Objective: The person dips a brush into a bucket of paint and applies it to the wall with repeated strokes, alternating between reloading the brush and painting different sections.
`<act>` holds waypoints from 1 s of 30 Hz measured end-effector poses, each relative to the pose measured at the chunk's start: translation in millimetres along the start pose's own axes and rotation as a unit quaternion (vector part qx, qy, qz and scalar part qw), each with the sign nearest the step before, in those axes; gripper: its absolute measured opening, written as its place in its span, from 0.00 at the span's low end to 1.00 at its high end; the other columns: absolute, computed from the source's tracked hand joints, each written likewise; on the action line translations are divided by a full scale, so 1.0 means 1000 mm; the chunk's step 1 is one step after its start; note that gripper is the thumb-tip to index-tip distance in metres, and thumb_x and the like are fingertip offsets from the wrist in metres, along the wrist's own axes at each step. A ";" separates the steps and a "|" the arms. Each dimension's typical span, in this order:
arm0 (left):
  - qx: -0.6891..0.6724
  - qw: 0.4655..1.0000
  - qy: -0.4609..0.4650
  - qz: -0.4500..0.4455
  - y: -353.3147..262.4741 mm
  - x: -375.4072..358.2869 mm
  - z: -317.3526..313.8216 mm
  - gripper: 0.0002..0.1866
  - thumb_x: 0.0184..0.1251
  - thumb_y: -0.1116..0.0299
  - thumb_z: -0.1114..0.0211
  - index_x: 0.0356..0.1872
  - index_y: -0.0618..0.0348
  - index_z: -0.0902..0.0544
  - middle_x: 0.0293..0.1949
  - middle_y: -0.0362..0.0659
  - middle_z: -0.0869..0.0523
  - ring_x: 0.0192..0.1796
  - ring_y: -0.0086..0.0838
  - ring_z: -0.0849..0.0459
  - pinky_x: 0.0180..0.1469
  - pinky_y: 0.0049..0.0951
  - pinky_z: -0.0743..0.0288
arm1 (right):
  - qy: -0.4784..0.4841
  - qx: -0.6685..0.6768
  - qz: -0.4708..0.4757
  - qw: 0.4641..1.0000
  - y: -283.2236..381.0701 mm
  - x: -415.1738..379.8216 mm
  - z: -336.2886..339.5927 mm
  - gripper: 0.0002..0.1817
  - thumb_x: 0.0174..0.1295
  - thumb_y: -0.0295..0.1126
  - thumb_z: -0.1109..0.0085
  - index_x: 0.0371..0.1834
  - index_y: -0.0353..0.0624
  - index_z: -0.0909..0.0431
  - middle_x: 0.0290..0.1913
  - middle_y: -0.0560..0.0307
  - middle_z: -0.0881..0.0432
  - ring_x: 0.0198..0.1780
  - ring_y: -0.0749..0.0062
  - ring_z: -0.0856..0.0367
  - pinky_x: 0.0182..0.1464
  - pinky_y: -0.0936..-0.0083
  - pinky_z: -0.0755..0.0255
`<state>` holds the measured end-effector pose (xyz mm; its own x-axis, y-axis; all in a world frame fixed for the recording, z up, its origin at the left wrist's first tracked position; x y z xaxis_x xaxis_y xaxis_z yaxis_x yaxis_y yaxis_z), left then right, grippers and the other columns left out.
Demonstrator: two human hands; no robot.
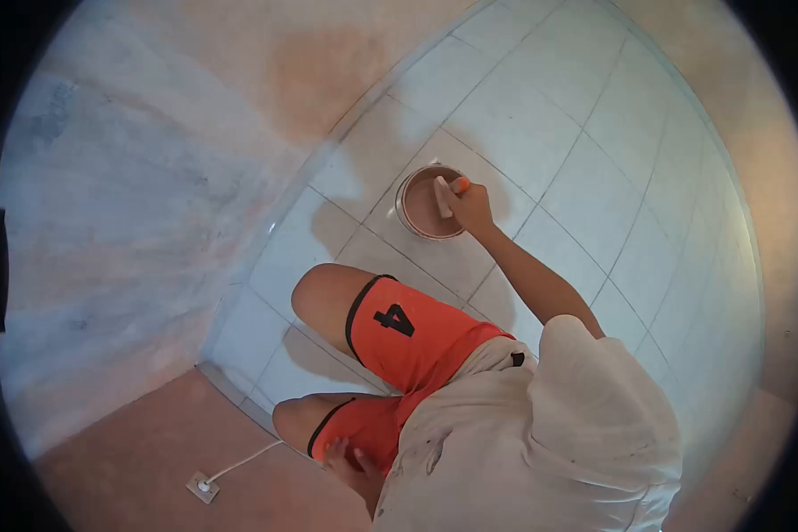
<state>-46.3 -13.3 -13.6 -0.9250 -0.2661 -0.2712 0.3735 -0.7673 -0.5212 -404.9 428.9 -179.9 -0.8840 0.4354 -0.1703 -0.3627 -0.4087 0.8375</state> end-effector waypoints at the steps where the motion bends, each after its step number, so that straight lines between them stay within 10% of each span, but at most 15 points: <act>1: 0.042 0.998 -0.030 -0.022 -0.005 -0.009 -0.001 0.23 0.73 0.55 0.42 0.59 0.62 0.23 0.69 0.52 0.27 0.76 0.53 0.41 0.74 0.57 0.50 | 0.011 -0.006 -0.015 1.000 0.005 -0.004 0.001 0.23 0.62 0.51 0.32 0.32 0.37 0.13 0.25 0.52 0.14 0.29 0.66 0.15 0.34 0.70 0.23; 13: 0.080 0.975 -0.201 -0.050 0.006 -0.027 -0.039 0.19 0.73 0.56 0.44 0.52 0.59 0.18 0.65 0.52 0.23 0.73 0.52 0.36 0.72 0.55 0.47 | -0.039 -0.050 0.088 0.994 -0.005 0.004 0.011 0.16 0.61 0.39 0.32 0.24 0.38 0.21 0.21 0.63 0.22 0.25 0.81 0.27 0.27 0.74 0.31; 17: 0.044 0.979 -0.193 -0.045 0.013 -0.030 -0.044 0.18 0.66 0.61 0.37 0.55 0.53 0.19 0.64 0.50 0.22 0.70 0.52 0.31 0.70 0.56 0.41 | 0.046 0.005 0.256 0.965 -0.186 0.080 0.047 0.04 0.67 0.27 0.46 0.35 0.40 0.24 0.31 0.62 0.21 0.34 0.77 0.24 0.32 0.77 0.28; 20: 0.022 0.994 -0.099 0.032 0.019 -0.033 -0.030 0.22 0.65 0.59 0.35 0.59 0.51 0.21 0.72 0.49 0.32 0.75 0.50 0.37 0.72 0.56 0.44 | 0.032 -0.071 0.170 0.982 -0.119 0.086 0.075 0.13 0.70 0.26 0.52 0.37 0.32 0.16 0.33 0.56 0.13 0.37 0.64 0.14 0.47 0.73 0.17; 21: 0.017 0.995 -0.099 0.019 0.015 -0.030 -0.013 0.25 0.66 0.59 0.35 0.64 0.52 0.23 0.75 0.48 0.34 0.78 0.46 0.42 0.73 0.56 0.46 | 0.079 -0.027 0.144 0.986 -0.124 0.102 0.074 0.19 0.73 0.35 0.49 0.50 0.26 0.21 0.46 0.47 0.15 0.47 0.54 0.15 0.52 0.61 0.18; 22: 0.000 0.995 -0.102 0.014 0.022 -0.028 -0.002 0.27 0.68 0.59 0.38 0.67 0.52 0.25 0.77 0.47 0.37 0.79 0.43 0.43 0.74 0.55 0.48 | 0.071 0.337 -0.041 0.938 -0.029 0.058 0.035 0.21 0.72 0.38 0.47 0.53 0.25 0.24 0.51 0.46 0.17 0.54 0.53 0.18 0.59 0.61 0.22; 23: 0.004 0.988 -0.144 0.062 0.042 -0.022 0.014 0.27 0.68 0.59 0.38 0.67 0.52 0.25 0.77 0.47 0.37 0.79 0.43 0.43 0.74 0.55 0.48 | 0.071 0.310 -0.055 0.946 0.051 0.006 0.002 0.23 0.74 0.45 0.51 0.55 0.32 0.25 0.54 0.54 0.19 0.54 0.66 0.20 0.61 0.71 0.26; 30: -0.055 0.965 -0.125 -0.225 0.035 -0.065 0.016 0.19 0.60 0.62 0.42 0.52 0.52 0.19 0.60 0.42 0.19 0.70 0.35 0.28 0.63 0.50 0.40 | 0.490 0.084 -0.028 0.867 0.304 -0.144 -0.109 0.21 0.64 0.50 0.39 0.46 0.43 0.21 0.43 0.61 0.19 0.49 0.71 0.23 0.52 0.73 0.32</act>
<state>25.7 -32.7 -1.4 -0.9780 -0.0640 0.1987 -0.0766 -0.7752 -0.6270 -420.0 154.7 43.0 -0.7228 -0.4739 -0.5029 -0.4371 -0.2502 0.8639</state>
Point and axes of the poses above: each hand's wrist, its own x-axis towards the middle knuckle, its own z-axis out of the back of the hand, y = z × x, the point moved 5 cm from there along x, towards the middle knuckle
